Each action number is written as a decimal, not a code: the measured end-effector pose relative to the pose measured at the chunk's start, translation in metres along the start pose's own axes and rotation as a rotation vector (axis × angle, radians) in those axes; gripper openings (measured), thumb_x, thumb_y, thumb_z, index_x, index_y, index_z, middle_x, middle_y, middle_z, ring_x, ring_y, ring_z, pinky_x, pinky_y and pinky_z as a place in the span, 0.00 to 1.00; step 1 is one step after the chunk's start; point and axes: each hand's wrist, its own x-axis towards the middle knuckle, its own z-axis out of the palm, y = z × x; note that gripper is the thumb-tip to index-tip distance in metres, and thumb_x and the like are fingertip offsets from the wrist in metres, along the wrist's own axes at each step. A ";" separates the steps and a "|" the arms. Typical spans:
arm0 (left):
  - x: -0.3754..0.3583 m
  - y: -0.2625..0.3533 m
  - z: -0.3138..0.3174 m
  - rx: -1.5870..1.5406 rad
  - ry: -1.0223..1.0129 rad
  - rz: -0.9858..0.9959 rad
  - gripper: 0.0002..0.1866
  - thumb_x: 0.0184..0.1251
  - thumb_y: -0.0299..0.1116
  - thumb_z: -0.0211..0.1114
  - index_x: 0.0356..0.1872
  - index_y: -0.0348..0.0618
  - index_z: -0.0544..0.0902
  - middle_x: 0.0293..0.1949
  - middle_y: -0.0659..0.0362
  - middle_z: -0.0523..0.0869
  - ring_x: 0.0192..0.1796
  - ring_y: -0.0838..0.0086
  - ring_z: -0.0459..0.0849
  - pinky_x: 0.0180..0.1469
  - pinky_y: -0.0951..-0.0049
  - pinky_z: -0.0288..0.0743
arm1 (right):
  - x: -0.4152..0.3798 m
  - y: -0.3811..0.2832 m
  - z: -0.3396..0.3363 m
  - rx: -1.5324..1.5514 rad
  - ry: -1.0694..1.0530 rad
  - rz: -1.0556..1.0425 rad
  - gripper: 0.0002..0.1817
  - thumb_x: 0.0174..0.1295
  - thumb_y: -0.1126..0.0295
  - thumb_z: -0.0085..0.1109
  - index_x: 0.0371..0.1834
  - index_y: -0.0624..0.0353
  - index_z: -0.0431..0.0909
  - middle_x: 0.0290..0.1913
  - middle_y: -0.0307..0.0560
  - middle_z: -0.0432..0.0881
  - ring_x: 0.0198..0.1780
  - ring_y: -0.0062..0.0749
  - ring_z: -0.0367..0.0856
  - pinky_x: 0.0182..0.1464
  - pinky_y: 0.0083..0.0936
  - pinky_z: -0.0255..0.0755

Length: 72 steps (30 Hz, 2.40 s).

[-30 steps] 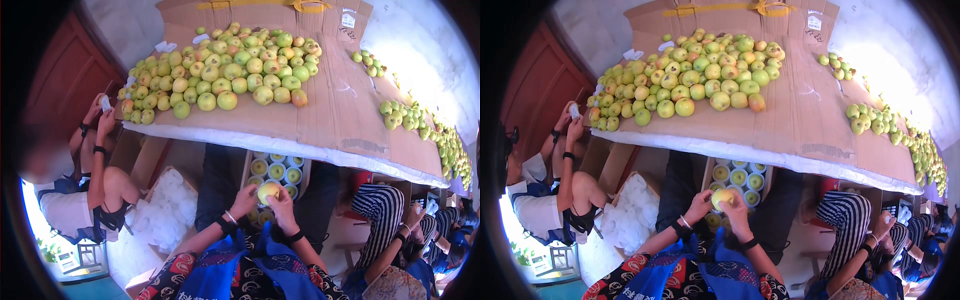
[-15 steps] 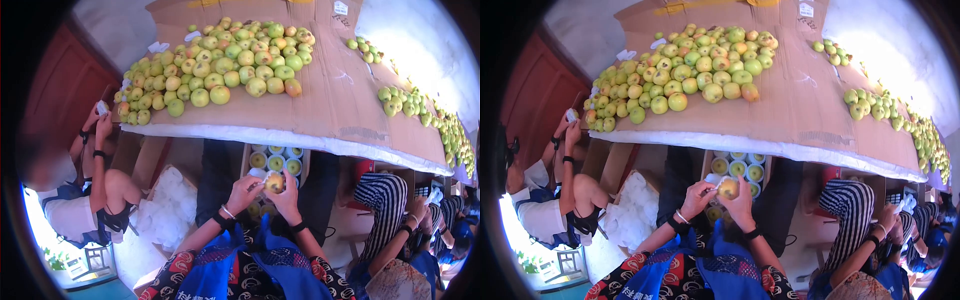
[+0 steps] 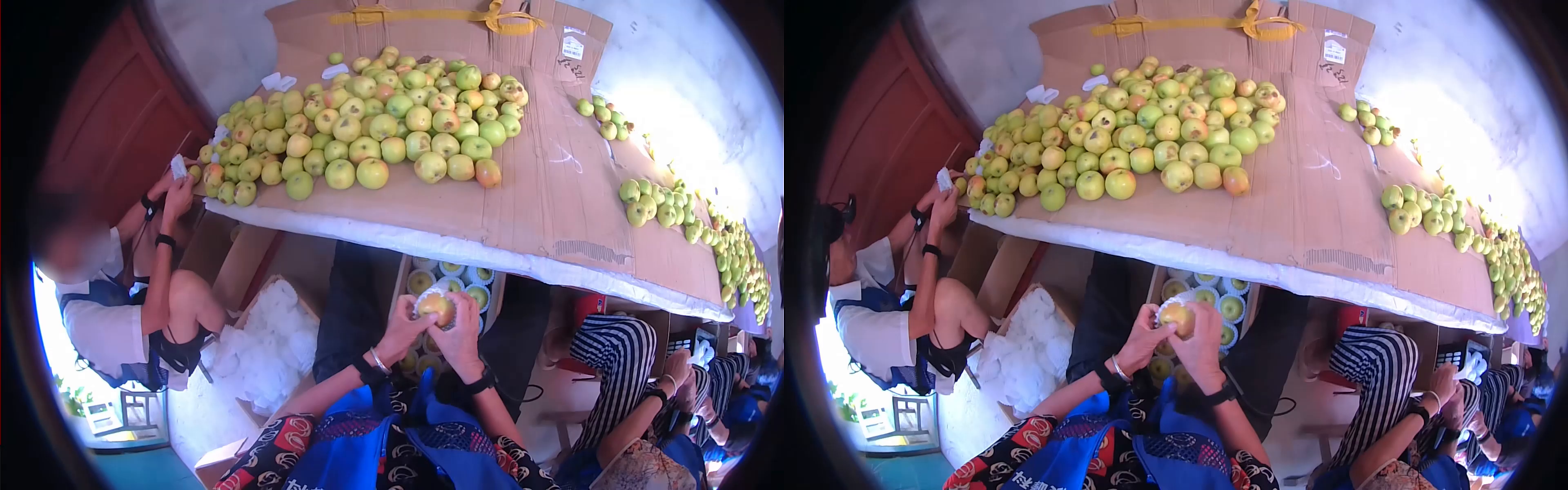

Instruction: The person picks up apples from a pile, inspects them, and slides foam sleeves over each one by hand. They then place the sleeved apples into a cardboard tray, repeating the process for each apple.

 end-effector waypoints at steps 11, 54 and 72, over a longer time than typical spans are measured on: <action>-0.004 0.020 -0.023 -0.058 -0.077 0.110 0.34 0.50 0.22 0.70 0.59 0.39 0.64 0.51 0.59 0.74 0.52 0.77 0.74 0.55 0.76 0.71 | -0.009 0.010 0.014 0.625 -0.149 0.446 0.10 0.62 0.74 0.53 0.45 0.65 0.73 0.40 0.42 0.78 0.44 0.20 0.76 0.46 0.18 0.71; -0.009 0.039 -0.007 0.969 0.135 0.774 0.08 0.51 0.19 0.64 0.32 0.39 0.77 0.34 0.57 0.78 0.32 0.73 0.79 0.30 0.78 0.73 | -0.027 0.011 0.039 1.024 0.049 0.452 0.40 0.47 0.84 0.64 0.63 0.63 0.52 0.56 0.52 0.66 0.56 0.33 0.70 0.56 0.26 0.70; -0.028 0.044 -0.021 0.355 -0.041 0.311 0.15 0.59 0.23 0.60 0.48 0.40 0.73 0.40 0.62 0.79 0.43 0.82 0.77 0.46 0.81 0.71 | -0.019 0.009 0.024 1.011 0.048 0.521 0.40 0.43 0.84 0.66 0.60 0.60 0.54 0.55 0.48 0.69 0.55 0.30 0.72 0.58 0.27 0.68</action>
